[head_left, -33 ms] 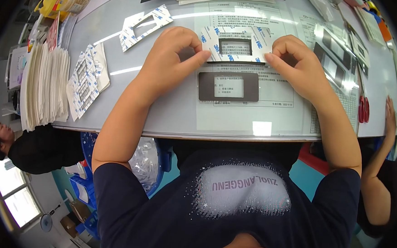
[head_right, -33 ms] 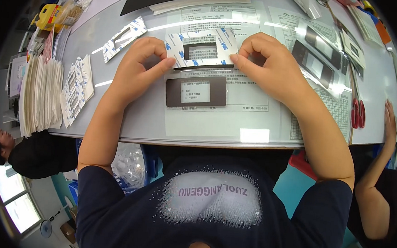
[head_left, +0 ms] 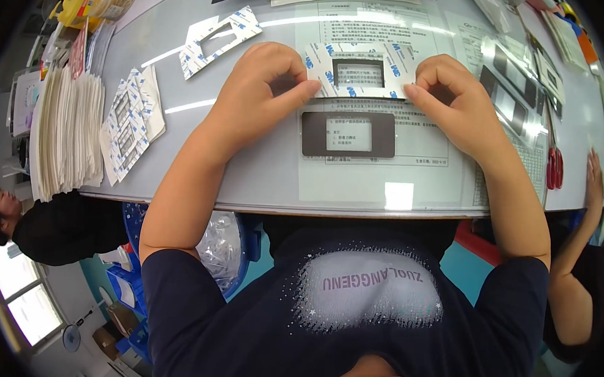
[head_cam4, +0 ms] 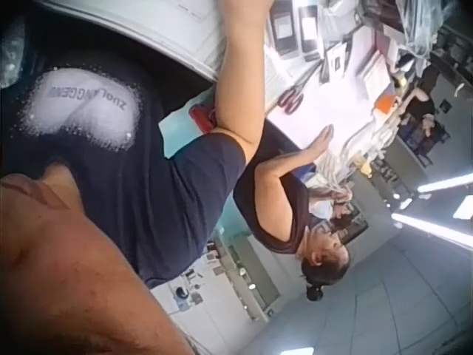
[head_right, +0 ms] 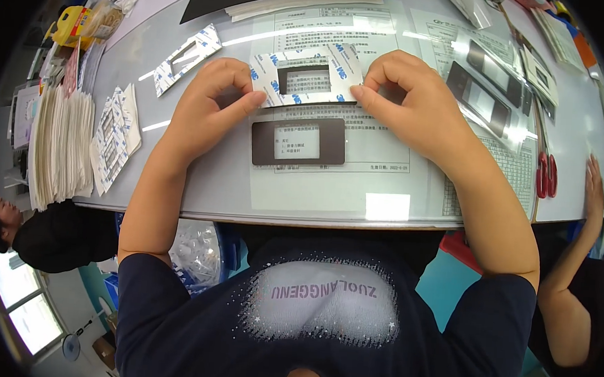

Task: Assembling small electronic components by peeling and sticking adhesive frames onto them at a factory workstation.

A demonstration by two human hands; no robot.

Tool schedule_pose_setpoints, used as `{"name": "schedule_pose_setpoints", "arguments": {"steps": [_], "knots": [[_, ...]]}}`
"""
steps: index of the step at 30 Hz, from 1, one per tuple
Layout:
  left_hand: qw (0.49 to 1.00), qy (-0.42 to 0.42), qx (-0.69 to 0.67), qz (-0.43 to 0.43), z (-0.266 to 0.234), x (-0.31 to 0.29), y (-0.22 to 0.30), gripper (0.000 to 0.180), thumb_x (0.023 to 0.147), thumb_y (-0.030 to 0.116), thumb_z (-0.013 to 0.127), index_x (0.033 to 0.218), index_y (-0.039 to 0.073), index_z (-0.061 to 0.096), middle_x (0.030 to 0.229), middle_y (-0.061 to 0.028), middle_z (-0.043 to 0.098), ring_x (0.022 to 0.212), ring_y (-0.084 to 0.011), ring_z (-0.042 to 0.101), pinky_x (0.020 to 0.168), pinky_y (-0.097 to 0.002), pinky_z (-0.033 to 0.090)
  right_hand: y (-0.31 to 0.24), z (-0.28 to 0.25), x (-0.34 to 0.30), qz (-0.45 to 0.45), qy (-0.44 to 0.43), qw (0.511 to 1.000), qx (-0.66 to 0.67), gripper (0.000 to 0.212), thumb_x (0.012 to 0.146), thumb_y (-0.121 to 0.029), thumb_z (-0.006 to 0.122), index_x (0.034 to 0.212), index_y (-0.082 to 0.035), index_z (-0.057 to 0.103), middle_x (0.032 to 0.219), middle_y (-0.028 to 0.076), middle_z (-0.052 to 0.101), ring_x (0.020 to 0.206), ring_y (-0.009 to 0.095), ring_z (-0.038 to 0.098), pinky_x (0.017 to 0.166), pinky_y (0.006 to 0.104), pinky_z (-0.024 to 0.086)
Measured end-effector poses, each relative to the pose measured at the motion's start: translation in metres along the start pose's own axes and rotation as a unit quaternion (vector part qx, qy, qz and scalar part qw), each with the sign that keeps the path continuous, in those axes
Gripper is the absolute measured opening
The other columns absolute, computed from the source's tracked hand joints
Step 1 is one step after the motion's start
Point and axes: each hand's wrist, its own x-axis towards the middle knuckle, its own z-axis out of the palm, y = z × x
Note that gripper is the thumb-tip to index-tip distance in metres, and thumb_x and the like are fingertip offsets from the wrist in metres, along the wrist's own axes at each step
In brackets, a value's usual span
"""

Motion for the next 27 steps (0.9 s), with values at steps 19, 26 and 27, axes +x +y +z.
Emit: {"name": "schedule_pose_setpoints", "arguments": {"steps": [19,26,27], "knots": [[0.997,-0.079,0.027,0.004,-0.003,0.007,-0.006,0.018,0.079,0.012,0.079,0.08,0.009,0.061,0.1,-0.0043,0.057,0.105,-0.0296,0.055,0.103,-0.0502,0.033,-0.001,-0.002,0.009,-0.042,-0.043,0.993,-0.104,0.016,0.081,-0.007,0.076,0.082,-0.005,0.06,0.105,0.008,0.058,0.1,0.025,0.054,0.093,0.0335,0.039],[0.996,-0.088,0.028,-0.016,-0.003,0.006,-0.005,0.017,0.079,0.013,0.08,0.08,0.01,0.063,0.102,-0.0035,0.056,0.111,-0.0309,0.055,0.113,-0.0564,0.027,0.0,0.002,0.013,-0.095,-0.01,0.987,-0.128,0.018,0.077,-0.006,0.077,0.078,-0.008,0.059,0.095,0.003,0.06,0.085,0.021,0.058,0.082,0.0353,0.04],[0.996,-0.088,0.029,-0.017,-0.003,0.006,-0.005,0.017,0.079,0.013,0.08,0.08,0.01,0.063,0.102,-0.0035,0.056,0.111,-0.0309,0.055,0.113,-0.0564,0.027,-0.001,0.002,0.013,-0.091,-0.01,0.988,-0.127,0.019,0.077,-0.006,0.077,0.078,-0.008,0.059,0.095,0.003,0.06,0.085,0.021,0.058,0.082,0.0354,0.039]]}}
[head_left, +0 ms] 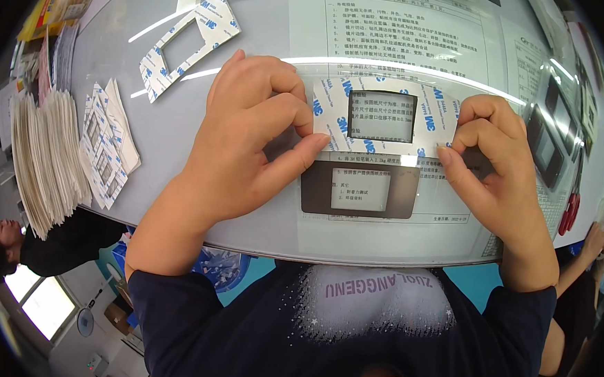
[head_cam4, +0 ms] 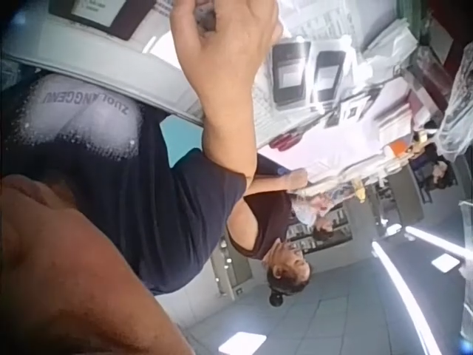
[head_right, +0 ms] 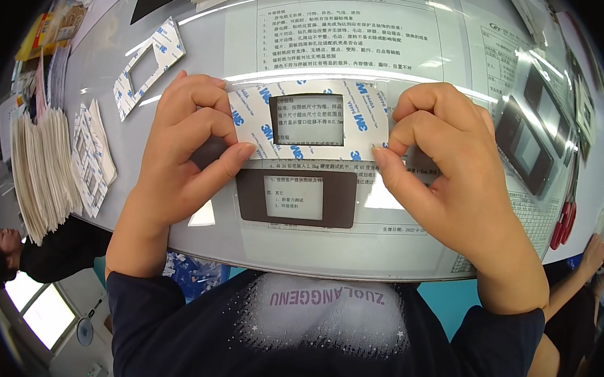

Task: Assembling small electronic components by peeling and sticking adhesive frames onto them at a factory workstation.

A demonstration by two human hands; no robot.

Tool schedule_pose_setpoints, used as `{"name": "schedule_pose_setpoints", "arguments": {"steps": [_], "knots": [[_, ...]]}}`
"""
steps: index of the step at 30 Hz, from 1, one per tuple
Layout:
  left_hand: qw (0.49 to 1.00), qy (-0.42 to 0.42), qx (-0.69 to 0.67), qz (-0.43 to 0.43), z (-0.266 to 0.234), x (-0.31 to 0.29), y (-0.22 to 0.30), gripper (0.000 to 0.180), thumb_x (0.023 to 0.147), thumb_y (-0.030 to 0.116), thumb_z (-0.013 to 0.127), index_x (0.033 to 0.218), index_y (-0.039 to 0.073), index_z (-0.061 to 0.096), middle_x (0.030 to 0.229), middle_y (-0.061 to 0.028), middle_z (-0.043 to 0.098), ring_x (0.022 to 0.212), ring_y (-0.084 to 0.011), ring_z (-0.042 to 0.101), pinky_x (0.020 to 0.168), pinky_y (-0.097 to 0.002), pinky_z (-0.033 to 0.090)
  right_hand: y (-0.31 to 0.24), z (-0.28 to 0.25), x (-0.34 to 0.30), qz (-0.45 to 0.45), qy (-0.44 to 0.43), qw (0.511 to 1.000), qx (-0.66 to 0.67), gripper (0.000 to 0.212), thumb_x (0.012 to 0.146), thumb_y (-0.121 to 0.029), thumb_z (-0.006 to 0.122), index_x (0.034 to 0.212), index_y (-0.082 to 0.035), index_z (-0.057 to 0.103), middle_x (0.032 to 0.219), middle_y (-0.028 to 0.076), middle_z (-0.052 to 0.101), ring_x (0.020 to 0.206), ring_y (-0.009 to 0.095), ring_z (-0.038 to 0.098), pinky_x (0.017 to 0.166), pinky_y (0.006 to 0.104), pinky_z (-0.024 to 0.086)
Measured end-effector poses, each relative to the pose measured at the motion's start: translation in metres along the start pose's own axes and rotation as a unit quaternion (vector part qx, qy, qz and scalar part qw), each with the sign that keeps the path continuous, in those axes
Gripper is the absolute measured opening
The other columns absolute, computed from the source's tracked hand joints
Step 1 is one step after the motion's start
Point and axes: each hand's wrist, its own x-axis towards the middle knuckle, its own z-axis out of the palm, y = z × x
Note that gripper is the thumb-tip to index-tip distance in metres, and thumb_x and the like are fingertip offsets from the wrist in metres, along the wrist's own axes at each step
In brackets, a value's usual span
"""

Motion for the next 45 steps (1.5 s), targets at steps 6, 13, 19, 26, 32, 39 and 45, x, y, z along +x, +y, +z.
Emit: {"name": "schedule_pose_setpoints", "arguments": {"steps": [6,13,19,26,32,39,45], "knots": [[1.0,-0.01,0.004,0.002,0.0,0.0,0.0,0.017,0.079,0.013,0.079,0.08,0.01,0.063,0.102,-0.0041,0.056,0.113,-0.0312,0.054,0.114,-0.0552,0.027,-0.003,-0.005,-0.003,0.05,-0.046,0.998,0.01,0.016,0.079,-0.005,0.076,0.083,-0.006,0.06,0.105,0.008,0.057,0.099,0.023,0.054,0.095,0.0331,0.037],[1.0,-0.013,0.026,0.003,-0.002,0.001,0.002,0.019,0.078,0.013,0.08,0.08,0.009,0.061,0.103,-0.0057,0.056,0.118,-0.0333,0.053,0.111,-0.0549,0.03,-0.001,-0.006,-0.003,0.04,-0.045,0.998,0.009,0.016,0.079,-0.004,0.075,0.082,-0.006,0.059,0.105,0.009,0.058,0.1,0.024,0.054,0.094,0.0337,0.038],[1.0,-0.017,0.023,-0.001,0.0,0.001,0.001,0.02,0.078,0.012,0.08,0.08,0.009,0.061,0.103,-0.0065,0.057,0.119,-0.0334,0.052,0.111,-0.0548,0.031,-0.001,-0.005,-0.003,0.037,-0.044,0.998,-0.007,0.017,0.078,-0.003,0.075,0.081,-0.006,0.059,0.104,0.008,0.058,0.1,0.025,0.055,0.093,0.0339,0.039],[0.999,-0.018,0.043,-0.004,0.0,0.001,0.004,0.02,0.078,0.012,0.079,0.081,0.009,0.06,0.104,-0.0069,0.056,0.119,-0.0329,0.052,0.112,-0.0557,0.03,-0.001,-0.004,-0.004,0.029,-0.043,0.999,-0.015,0.017,0.077,-0.003,0.075,0.082,-0.006,0.059,0.104,0.009,0.058,0.1,0.025,0.055,0.093,0.0341,0.038],[0.997,-0.019,0.079,-0.004,0.001,0.002,0.009,0.021,0.077,0.012,0.079,0.08,0.01,0.059,0.104,-0.007,0.056,0.118,-0.0331,0.053,0.112,-0.0569,0.029,0.0,-0.004,-0.005,-0.001,-0.039,0.998,-0.043,0.02,0.076,-0.004,0.076,0.083,-0.007,0.058,0.103,0.009,0.058,0.097,0.025,0.056,0.089,0.0342,0.039],[0.993,0.021,0.118,0.001,0.002,0.0,0.013,0.015,0.079,0.013,0.078,0.087,0.011,0.065,0.117,-0.0084,0.059,0.124,-0.0343,0.051,0.114,-0.0582,0.026,0.002,0.002,-0.004,-0.026,0.028,0.998,-0.055,0.027,0.079,-0.001,0.075,0.104,-0.005,0.066,0.122,0.015,0.061,0.113,0.032,0.057,0.098,0.042,0.044],[0.975,-0.025,0.219,0.015,-0.002,-0.001,0.016,0.042,0.085,0.02,0.074,0.126,0.026,0.073,0.152,-0.0131,0.049,0.145,-0.0382,0.036,0.118,-0.0574,0.02,0.001,-0.001,-0.002,-0.069,-0.029,0.983,-0.171,0.05,0.084,-0.006,0.072,0.134,-0.012,0.066,0.151,0.017,0.05,0.142,0.038,0.043,0.112,0.0475,0.038]]}}
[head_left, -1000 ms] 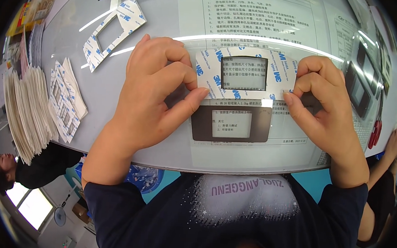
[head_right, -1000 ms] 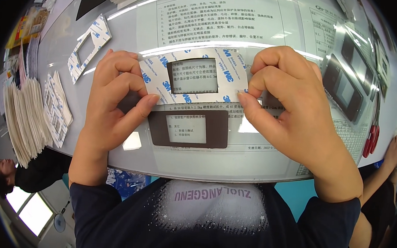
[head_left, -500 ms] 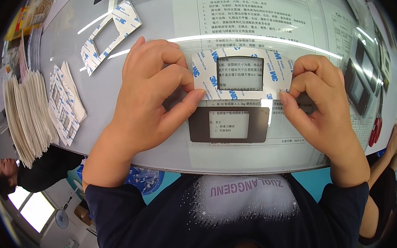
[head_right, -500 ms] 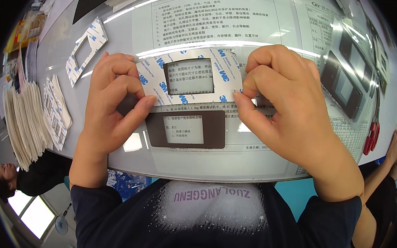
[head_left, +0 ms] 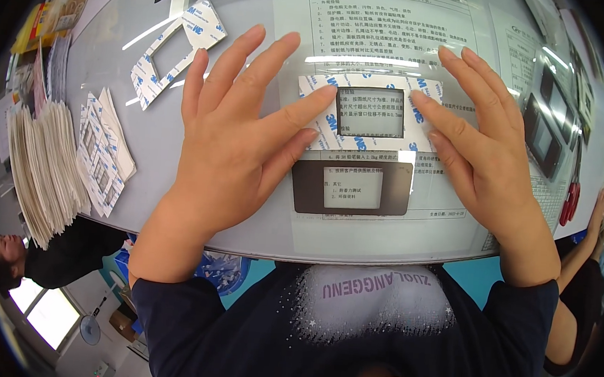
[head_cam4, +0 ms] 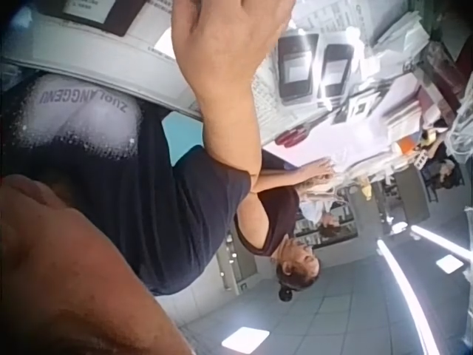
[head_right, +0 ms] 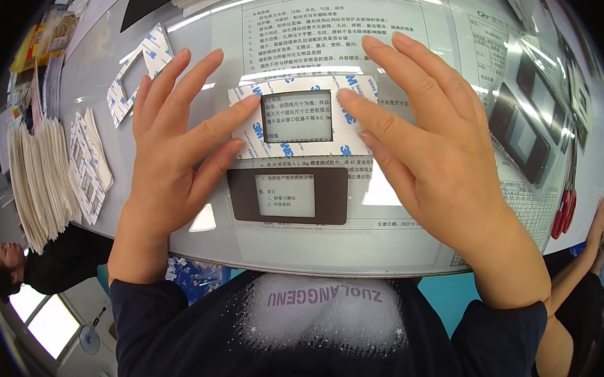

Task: Assembling small electronic components by peeling and sticking adhesive frames onto them at a factory workstation.

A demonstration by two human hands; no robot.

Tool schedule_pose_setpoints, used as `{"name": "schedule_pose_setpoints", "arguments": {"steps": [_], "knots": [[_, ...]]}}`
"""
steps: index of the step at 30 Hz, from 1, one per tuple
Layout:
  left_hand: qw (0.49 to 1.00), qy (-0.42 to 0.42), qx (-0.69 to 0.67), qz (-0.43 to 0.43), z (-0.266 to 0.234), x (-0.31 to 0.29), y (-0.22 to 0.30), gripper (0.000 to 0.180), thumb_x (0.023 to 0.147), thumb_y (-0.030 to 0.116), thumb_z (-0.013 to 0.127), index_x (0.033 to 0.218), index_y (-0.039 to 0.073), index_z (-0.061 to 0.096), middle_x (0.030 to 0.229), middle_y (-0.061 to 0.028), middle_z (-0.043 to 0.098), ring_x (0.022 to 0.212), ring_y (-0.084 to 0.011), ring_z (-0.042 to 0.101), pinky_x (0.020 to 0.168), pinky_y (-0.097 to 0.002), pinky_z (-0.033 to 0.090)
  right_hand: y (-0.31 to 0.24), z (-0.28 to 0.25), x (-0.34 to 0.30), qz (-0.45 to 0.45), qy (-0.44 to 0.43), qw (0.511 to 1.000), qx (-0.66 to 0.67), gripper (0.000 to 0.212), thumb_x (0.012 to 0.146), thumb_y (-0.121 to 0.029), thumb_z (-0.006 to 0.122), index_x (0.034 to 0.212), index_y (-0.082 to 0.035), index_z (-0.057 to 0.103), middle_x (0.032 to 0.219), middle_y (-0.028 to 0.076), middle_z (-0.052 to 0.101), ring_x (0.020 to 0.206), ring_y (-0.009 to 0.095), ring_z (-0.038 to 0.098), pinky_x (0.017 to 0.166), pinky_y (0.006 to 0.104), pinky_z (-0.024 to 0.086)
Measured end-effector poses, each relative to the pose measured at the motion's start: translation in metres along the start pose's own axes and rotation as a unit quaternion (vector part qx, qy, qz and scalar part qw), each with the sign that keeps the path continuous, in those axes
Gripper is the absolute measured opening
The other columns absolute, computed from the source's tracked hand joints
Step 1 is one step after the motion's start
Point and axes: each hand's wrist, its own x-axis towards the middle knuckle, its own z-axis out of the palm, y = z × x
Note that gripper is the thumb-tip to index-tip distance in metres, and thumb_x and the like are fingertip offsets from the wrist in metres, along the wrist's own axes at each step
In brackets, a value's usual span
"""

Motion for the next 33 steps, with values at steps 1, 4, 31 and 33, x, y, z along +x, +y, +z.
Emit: {"name": "schedule_pose_setpoints", "arguments": {"steps": [1,4,31,33], "knots": [[1.0,-0.004,0.004,-0.014,0.0,0.001,0.0,0.044,0.086,0.023,0.073,0.129,0.027,0.071,0.154,-0.0138,0.047,0.146,-0.0392,0.035,0.118,-0.058,0.019,-0.001,-0.001,0.0,0.018,-0.014,1.0,-0.017,0.05,0.086,-0.009,0.071,0.136,-0.013,0.065,0.153,0.017,0.048,0.145,0.039,0.04,0.114,0.0482,0.036],[0.999,-0.01,0.015,-0.042,-0.002,-0.001,0.002,0.046,0.088,0.027,0.071,0.134,0.027,0.068,0.156,-0.0147,0.044,0.147,-0.0409,0.033,0.118,-0.0587,0.017,-0.002,0.0,0.001,0.044,-0.008,0.998,-0.035,0.049,0.089,-0.013,0.068,0.138,-0.013,0.063,0.153,0.017,0.048,0.144,0.039,0.041,0.115,0.0492,0.034],[0.993,0.071,0.094,0.005,0.008,0.003,0.017,0.045,0.091,0.007,0.06,0.127,0.031,0.071,0.151,-0.0095,0.051,0.147,-0.0315,0.035,0.121,-0.0568,0.014,-0.008,0.013,-0.004,-0.007,0.044,0.996,-0.079,0.043,0.096,-0.009,0.054,0.138,-0.015,0.063,0.148,0.013,0.053,0.138,0.034,0.048,0.114,0.0456,0.038],[0.993,0.081,0.087,0.009,0.009,0.003,0.016,0.045,0.091,0.007,0.06,0.127,0.03,0.071,0.15,-0.01,0.051,0.147,-0.0317,0.037,0.121,-0.0565,0.015,-0.008,0.013,-0.005,-0.007,0.044,0.996,-0.077,0.043,0.097,-0.009,0.054,0.138,-0.015,0.063,0.148,0.013,0.053,0.138,0.034,0.048,0.114,0.0456,0.038]]}}
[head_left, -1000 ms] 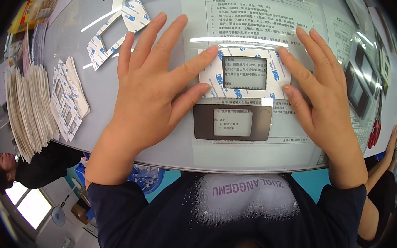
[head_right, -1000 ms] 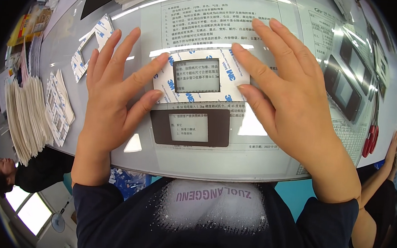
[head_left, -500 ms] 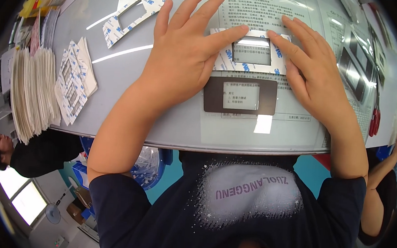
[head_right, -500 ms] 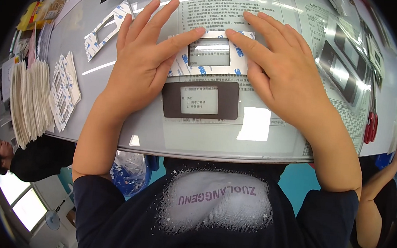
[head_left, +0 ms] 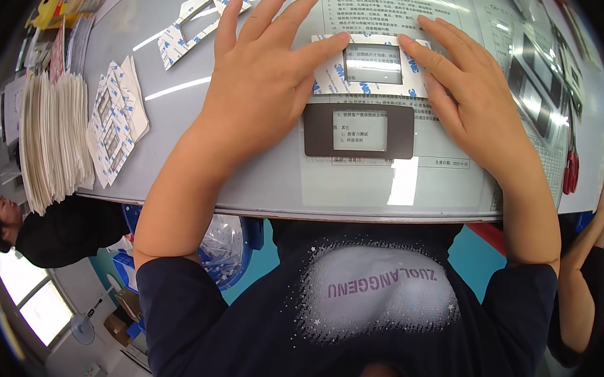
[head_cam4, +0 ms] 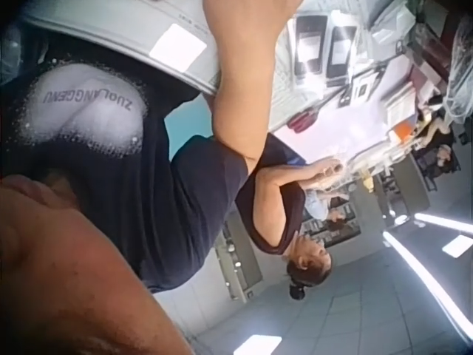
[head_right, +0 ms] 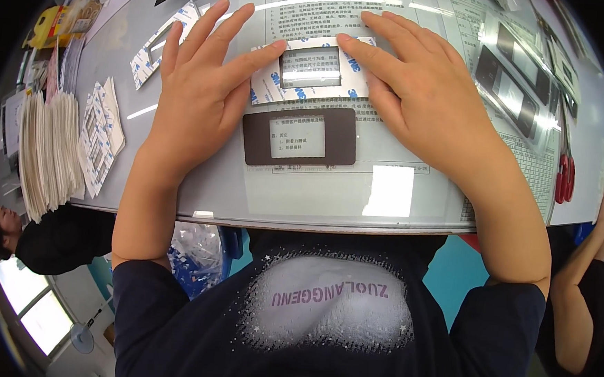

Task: Assembling small electronic components by peeling and sticking adhesive frames onto them at a factory workstation.

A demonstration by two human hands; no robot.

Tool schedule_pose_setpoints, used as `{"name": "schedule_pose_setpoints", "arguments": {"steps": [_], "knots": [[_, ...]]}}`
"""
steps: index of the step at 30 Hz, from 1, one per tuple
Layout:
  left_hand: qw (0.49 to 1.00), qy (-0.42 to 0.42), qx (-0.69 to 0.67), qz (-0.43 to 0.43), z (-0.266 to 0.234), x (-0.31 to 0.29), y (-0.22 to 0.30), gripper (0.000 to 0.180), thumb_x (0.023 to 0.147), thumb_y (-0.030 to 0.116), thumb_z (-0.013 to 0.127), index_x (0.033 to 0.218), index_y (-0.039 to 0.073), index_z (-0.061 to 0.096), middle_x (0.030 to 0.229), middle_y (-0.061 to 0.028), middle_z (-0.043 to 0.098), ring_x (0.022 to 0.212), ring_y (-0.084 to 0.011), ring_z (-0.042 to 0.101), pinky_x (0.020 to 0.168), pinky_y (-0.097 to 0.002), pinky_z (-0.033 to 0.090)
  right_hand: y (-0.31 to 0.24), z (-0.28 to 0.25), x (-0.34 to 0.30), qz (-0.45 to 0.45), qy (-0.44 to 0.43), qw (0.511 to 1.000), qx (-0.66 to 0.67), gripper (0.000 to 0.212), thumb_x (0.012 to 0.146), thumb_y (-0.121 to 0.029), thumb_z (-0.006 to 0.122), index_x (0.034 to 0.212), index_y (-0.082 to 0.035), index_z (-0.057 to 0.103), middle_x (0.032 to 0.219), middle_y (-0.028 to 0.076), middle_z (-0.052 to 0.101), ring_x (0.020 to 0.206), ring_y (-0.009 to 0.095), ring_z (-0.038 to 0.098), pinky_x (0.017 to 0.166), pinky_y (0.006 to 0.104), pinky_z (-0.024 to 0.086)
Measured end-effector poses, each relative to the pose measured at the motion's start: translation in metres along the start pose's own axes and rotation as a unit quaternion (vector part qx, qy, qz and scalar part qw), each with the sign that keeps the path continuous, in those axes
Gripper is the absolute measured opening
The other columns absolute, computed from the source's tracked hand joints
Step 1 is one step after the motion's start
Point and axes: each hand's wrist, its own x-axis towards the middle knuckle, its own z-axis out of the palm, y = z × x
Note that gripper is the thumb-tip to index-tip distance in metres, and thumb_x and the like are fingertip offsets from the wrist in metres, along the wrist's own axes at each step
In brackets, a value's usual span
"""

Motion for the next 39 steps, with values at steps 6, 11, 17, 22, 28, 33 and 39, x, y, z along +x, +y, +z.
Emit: {"name": "schedule_pose_setpoints", "arguments": {"steps": [6,11,17,22,28,33,39], "knots": [[0.999,0.01,0.03,-0.01,-0.004,-0.002,0.003,0.034,0.092,0.012,0.063,0.12,0.028,0.074,0.148,-0.0118,0.054,0.146,-0.0323,0.039,0.12,-0.0563,0.018,-0.002,0.001,0.0,0.002,0.005,1.0,-0.004,0.042,0.097,-0.009,0.054,0.138,-0.015,0.063,0.147,0.014,0.054,0.138,0.034,0.048,0.114,0.0454,0.038],[0.998,0.021,0.056,-0.02,-0.008,-0.008,-0.003,0.028,0.094,0.022,0.065,0.121,0.024,0.074,0.148,-0.0127,0.054,0.146,-0.0325,0.038,0.119,-0.0567,0.019,0.001,0.0,0.0,0.006,0.006,1.0,0.012,0.041,0.097,-0.01,0.055,0.137,-0.013,0.063,0.146,0.015,0.054,0.136,0.035,0.049,0.113,0.0454,0.038],[1.0,-0.002,-0.015,-0.005,-0.003,-0.015,-0.012,0.04,0.097,0.037,0.062,0.135,0.024,0.066,0.151,-0.0166,0.05,0.147,-0.0356,0.035,0.12,-0.0578,0.017,0.002,0.009,0.008,0.019,0.035,0.996,0.08,0.043,0.099,-0.02,0.055,0.14,-0.012,0.06,0.151,0.018,0.049,0.137,0.038,0.047,0.114,0.0458,0.036],[0.999,-0.022,-0.039,-0.009,0.004,-0.018,-0.013,0.044,0.098,0.04,0.061,0.14,0.025,0.062,0.151,-0.0192,0.047,0.148,-0.0373,0.033,0.12,-0.0584,0.016,-0.002,0.019,0.018,-0.038,0.028,0.997,0.06,0.048,0.099,-0.037,0.054,0.142,-0.016,0.059,0.157,0.018,0.041,0.144,0.04,0.038,0.117,0.0517,0.03],[0.999,-0.02,-0.03,-0.006,0.004,-0.018,-0.012,0.045,0.099,0.041,0.059,0.142,0.027,0.061,0.15,-0.0198,0.046,0.147,-0.0378,0.033,0.12,-0.0575,0.018,-0.005,0.019,0.025,-0.056,0.05,0.997,0.007,0.043,0.098,-0.044,0.059,0.132,-0.019,0.067,0.15,0.015,0.05,0.143,0.034,0.04,0.118,0.049,0.028],[0.999,-0.022,-0.011,-0.026,0.002,-0.023,-0.008,0.046,0.099,0.042,0.06,0.142,0.027,0.06,0.149,-0.0208,0.048,0.146,-0.0371,0.035,0.12,-0.056,0.018,-0.018,-0.004,0.031,-0.049,-0.048,0.997,0.028,0.048,0.101,-0.039,0.054,0.138,-0.01,0.06,0.145,0.025,0.048,0.139,0.037,0.042,0.115,0.0542,0.03],[0.999,-0.037,-0.016,-0.029,-0.002,-0.024,-0.008,0.047,0.098,0.042,0.061,0.142,0.025,0.06,0.15,-0.0215,0.048,0.148,-0.0375,0.034,0.121,-0.0551,0.017,0.014,-0.001,0.002,-0.021,0.001,0.997,-0.075,0.039,0.101,-0.033,0.052,0.133,-0.016,0.067,0.153,0.014,0.048,0.144,0.033,0.04,0.119,0.0527,0.027]]}}
